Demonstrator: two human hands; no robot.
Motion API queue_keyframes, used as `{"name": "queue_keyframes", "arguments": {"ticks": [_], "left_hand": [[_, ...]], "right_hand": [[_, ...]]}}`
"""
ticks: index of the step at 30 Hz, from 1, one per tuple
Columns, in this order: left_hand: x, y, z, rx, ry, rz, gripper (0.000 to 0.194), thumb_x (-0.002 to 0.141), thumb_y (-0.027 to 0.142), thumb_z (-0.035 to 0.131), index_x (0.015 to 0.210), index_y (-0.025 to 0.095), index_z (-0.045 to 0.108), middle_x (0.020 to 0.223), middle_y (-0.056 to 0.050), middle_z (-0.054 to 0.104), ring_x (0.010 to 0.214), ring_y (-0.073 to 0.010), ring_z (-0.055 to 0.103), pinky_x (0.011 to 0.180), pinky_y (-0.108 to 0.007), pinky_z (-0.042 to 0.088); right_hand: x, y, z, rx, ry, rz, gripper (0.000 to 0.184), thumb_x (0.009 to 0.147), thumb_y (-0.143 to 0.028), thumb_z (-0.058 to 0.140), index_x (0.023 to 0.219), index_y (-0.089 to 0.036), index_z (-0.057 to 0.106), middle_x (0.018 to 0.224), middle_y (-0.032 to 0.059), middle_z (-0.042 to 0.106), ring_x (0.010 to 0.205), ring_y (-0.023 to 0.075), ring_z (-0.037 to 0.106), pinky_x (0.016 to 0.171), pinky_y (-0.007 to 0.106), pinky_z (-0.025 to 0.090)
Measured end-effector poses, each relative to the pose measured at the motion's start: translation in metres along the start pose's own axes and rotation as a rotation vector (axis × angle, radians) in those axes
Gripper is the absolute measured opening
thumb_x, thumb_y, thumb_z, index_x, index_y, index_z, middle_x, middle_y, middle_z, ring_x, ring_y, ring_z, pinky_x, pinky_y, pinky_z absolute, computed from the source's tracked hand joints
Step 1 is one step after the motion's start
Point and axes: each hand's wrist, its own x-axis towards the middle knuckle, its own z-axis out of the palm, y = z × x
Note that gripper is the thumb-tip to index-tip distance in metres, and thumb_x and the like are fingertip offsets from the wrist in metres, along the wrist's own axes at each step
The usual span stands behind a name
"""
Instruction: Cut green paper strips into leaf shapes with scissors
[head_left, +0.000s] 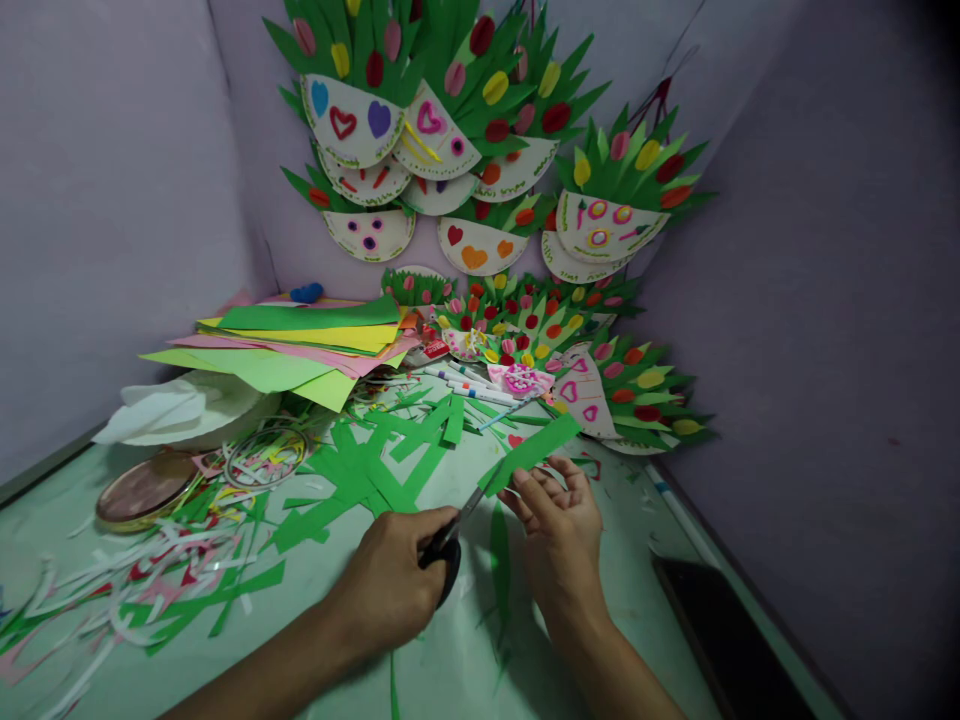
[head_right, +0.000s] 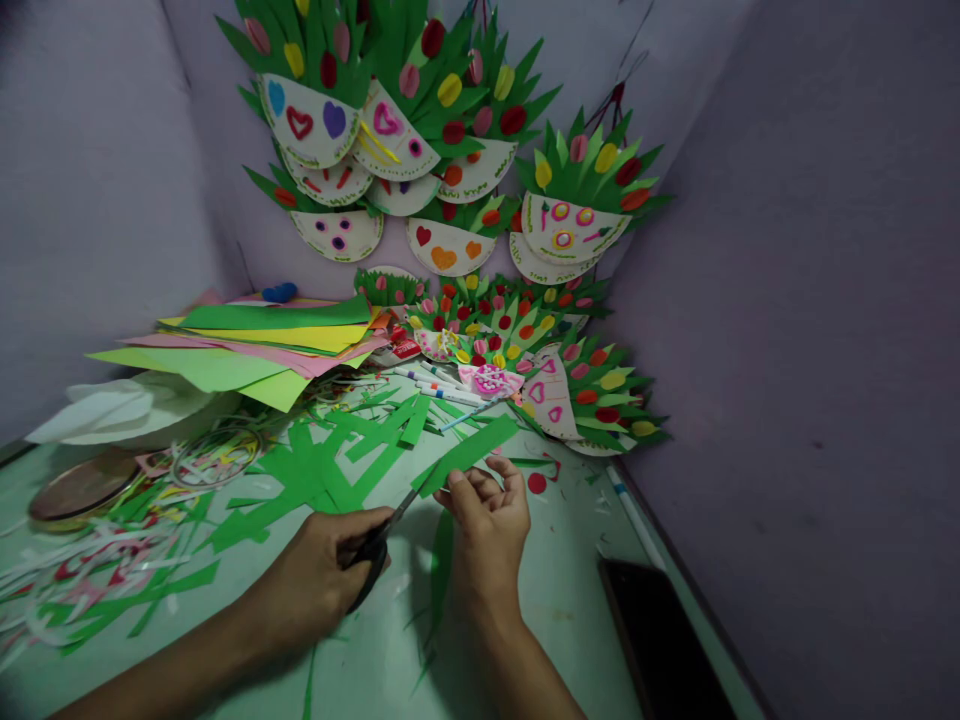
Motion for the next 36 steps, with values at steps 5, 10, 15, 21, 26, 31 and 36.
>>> {"name": "queue_keyframes", "arguments": {"ticks": [5, 10, 15, 21, 26, 31, 36], "left_hand": [[-0.001, 0.001, -0.002, 0.016, -0.014, 0.000, 0.014, 0.073, 0.018, 0.047, 0.068, 0.015, 0.059, 0.053, 0.003, 0.047, 0.058, -0.0124, 0.049, 0.054, -0.020, 0.036], [0.000, 0.000, -0.004, 0.010, -0.013, 0.013, 0.012, 0.074, 0.018, 0.047, 0.070, 0.015, 0.058, 0.056, 0.002, 0.051, 0.060, -0.0127, 0.050, 0.055, -0.019, 0.036], [0.001, 0.000, -0.005, 0.004, -0.027, 0.020, 0.013, 0.074, 0.018, 0.047, 0.072, 0.014, 0.059, 0.063, 0.000, 0.056, 0.061, -0.0121, 0.050, 0.054, -0.019, 0.036], [0.001, 0.000, -0.005, -0.035, -0.050, 0.024, 0.014, 0.075, 0.018, 0.046, 0.073, 0.014, 0.059, 0.065, 0.000, 0.056, 0.060, -0.0117, 0.050, 0.054, -0.019, 0.036], [0.002, -0.002, -0.006, -0.050, -0.064, 0.015, 0.014, 0.074, 0.019, 0.047, 0.072, 0.014, 0.060, 0.058, 0.002, 0.051, 0.060, -0.0120, 0.049, 0.057, -0.019, 0.038], [0.005, -0.006, -0.009, -0.052, -0.079, 0.015, 0.011, 0.074, 0.017, 0.047, 0.074, 0.015, 0.058, 0.059, 0.004, 0.044, 0.062, -0.0118, 0.049, 0.061, -0.019, 0.039], [0.007, -0.012, -0.009, -0.101, -0.107, 0.003, 0.009, 0.074, 0.017, 0.048, 0.074, 0.015, 0.057, 0.063, 0.003, 0.043, 0.063, -0.0108, 0.046, 0.062, -0.020, 0.039]], "right_hand": [[-0.001, -0.001, 0.000, -0.017, 0.006, 0.002, 0.052, 0.050, -0.022, 0.078, 0.089, -0.021, 0.043, 0.061, -0.0103, 0.055, 0.052, 0.0082, 0.055, 0.052, 0.023, 0.052], [-0.001, 0.004, -0.002, -0.047, -0.067, -0.011, 0.050, 0.055, -0.023, 0.076, 0.091, -0.021, 0.042, 0.058, -0.0098, 0.056, 0.053, 0.0089, 0.057, 0.055, 0.024, 0.052], [-0.003, 0.009, -0.004, -0.057, -0.095, -0.001, 0.047, 0.058, -0.023, 0.075, 0.091, -0.022, 0.042, 0.059, -0.0097, 0.057, 0.054, 0.0096, 0.058, 0.057, 0.025, 0.052], [-0.003, 0.010, -0.005, -0.059, -0.098, -0.004, 0.047, 0.058, -0.022, 0.075, 0.090, -0.022, 0.042, 0.059, -0.0090, 0.058, 0.054, 0.0103, 0.058, 0.057, 0.026, 0.051], [-0.002, 0.010, -0.005, -0.062, -0.116, 0.002, 0.046, 0.058, -0.021, 0.074, 0.091, -0.021, 0.043, 0.060, -0.0090, 0.058, 0.054, 0.0094, 0.058, 0.056, 0.024, 0.051], [-0.002, 0.011, -0.005, -0.064, -0.137, 0.018, 0.046, 0.056, -0.020, 0.074, 0.090, -0.021, 0.043, 0.060, -0.0091, 0.058, 0.052, 0.0095, 0.058, 0.054, 0.024, 0.050], [-0.002, 0.011, -0.004, -0.067, -0.127, 0.023, 0.047, 0.055, -0.020, 0.075, 0.089, -0.021, 0.043, 0.059, -0.0092, 0.058, 0.052, 0.0095, 0.058, 0.053, 0.023, 0.050]]}}
